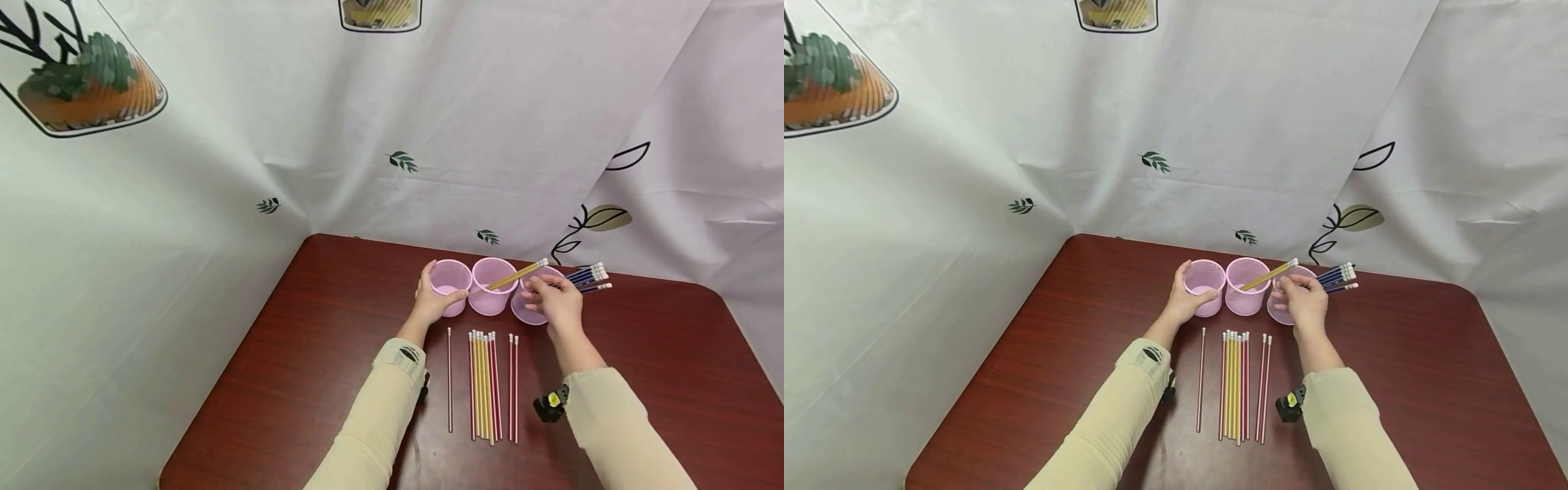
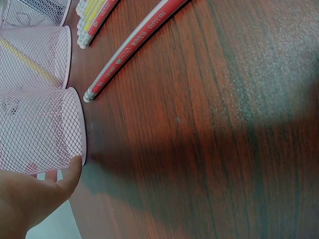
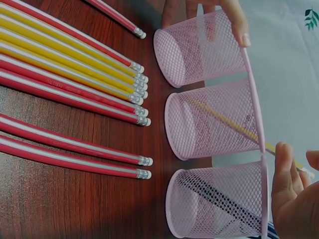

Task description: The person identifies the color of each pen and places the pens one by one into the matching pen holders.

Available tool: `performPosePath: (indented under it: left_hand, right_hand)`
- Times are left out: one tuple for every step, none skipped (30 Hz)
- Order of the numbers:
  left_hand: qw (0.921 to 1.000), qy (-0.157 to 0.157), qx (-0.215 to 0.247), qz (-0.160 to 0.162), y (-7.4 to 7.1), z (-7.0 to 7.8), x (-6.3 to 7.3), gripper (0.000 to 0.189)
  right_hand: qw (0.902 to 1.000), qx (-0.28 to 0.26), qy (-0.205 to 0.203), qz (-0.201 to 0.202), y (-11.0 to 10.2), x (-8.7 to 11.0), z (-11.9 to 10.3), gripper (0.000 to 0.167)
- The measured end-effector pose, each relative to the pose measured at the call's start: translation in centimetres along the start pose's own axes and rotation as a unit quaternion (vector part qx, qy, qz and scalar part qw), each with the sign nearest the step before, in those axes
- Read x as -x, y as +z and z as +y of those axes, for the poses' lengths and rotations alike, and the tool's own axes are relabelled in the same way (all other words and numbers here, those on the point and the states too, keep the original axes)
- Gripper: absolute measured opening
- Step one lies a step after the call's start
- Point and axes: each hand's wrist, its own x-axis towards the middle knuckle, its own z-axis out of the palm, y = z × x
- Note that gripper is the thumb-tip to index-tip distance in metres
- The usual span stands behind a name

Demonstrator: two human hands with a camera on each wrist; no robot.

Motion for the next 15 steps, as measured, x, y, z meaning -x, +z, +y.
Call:
performPosePath:
  left_hand:
    - [1.0, 0.0, -0.001, 0.0, 0.0, 0.0, 0.0, 0.094]
    - [1.0, 0.0, -0.002, 0.001, 0.0, 0.0, 0.0, 0.094]
    - [1.0, 0.001, -0.003, 0.001, 0.1, 0.0, 0.0, 0.094]
    - [1.0, 0.003, -0.005, 0.002, 0.1, 0.0, 0.0, 0.094]
    - [1.0, 0.003, -0.005, 0.002, 0.1, 0.0, 0.0, 0.095]
    - [1.0, 0.004, -0.005, 0.003, 0.1, 0.0, -0.1, 0.095]
    - [1.0, 0.005, -0.006, 0.003, 0.1, 0.0, -0.1, 0.095]
    - [1.0, 0.007, -0.006, 0.003, 0.1, 0.0, 0.0, 0.095]
    - [0.9999, 0.009, -0.006, 0.003, 0.0, 0.1, 0.0, 0.095]
    - [0.9999, 0.009, -0.006, 0.003, 0.0, 0.1, 0.0, 0.095]
    - [0.9999, 0.009, -0.006, 0.003, 0.0, 0.1, 0.0, 0.095]
    - [0.9999, 0.01, -0.008, 0.003, 0.0, 0.1, 0.0, 0.095]
    - [0.9999, 0.011, -0.008, 0.003, 0.0, 0.1, 0.1, 0.094]
    - [0.9999, 0.011, -0.008, 0.003, 0.0, 0.1, 0.1, 0.094]
    - [0.9999, 0.011, -0.008, 0.004, 0.0, 0.1, 0.1, 0.094]
  right_hand:
    - [1.0, 0.002, -0.009, -0.003, -0.1, 0.1, 0.1, 0.013]
    - [0.9998, 0.005, -0.018, -0.006, -0.1, 0.1, 0.3, 0.013]
    - [0.9994, 0.011, -0.03, -0.012, -0.2, 0.2, 0.4, 0.012]
    - [0.9984, -0.003, -0.046, -0.033, -0.5, -0.1, 1.0, 0.011]
    - [0.9976, 0.003, -0.054, -0.043, -0.5, 0.0, 1.2, 0.01]
    - [0.9967, 0.014, -0.061, -0.051, -0.6, 0.2, 1.5, 0.009]
    - [0.9957, 0.028, -0.065, -0.059, -0.6, 0.4, 1.7, 0.008]
    - [0.9951, 0.04, -0.064, -0.063, -0.6, 0.5, 2.0, 0.008]
    - [0.9941, 0.055, -0.062, -0.07, -0.7, 0.7, 2.2, 0.009]
    - [0.9929, 0.071, -0.058, -0.075, -0.7, 1.0, 2.5, 0.013]
    - [0.9905, 0.111, -0.048, -0.066, -0.5, 1.6, 2.4, 0.017]
    - [0.9879, 0.131, -0.046, -0.069, -0.5, 1.8, 2.8, 0.022]
    - [0.985, 0.149, -0.044, -0.075, -0.5, 2.0, 3.1, 0.026]
    - [0.9816, 0.168, -0.044, -0.08, -0.6, 2.1, 3.5, 0.03]
    - [0.9771, 0.189, -0.046, -0.087, -0.6, 2.3, 4.0, 0.031]
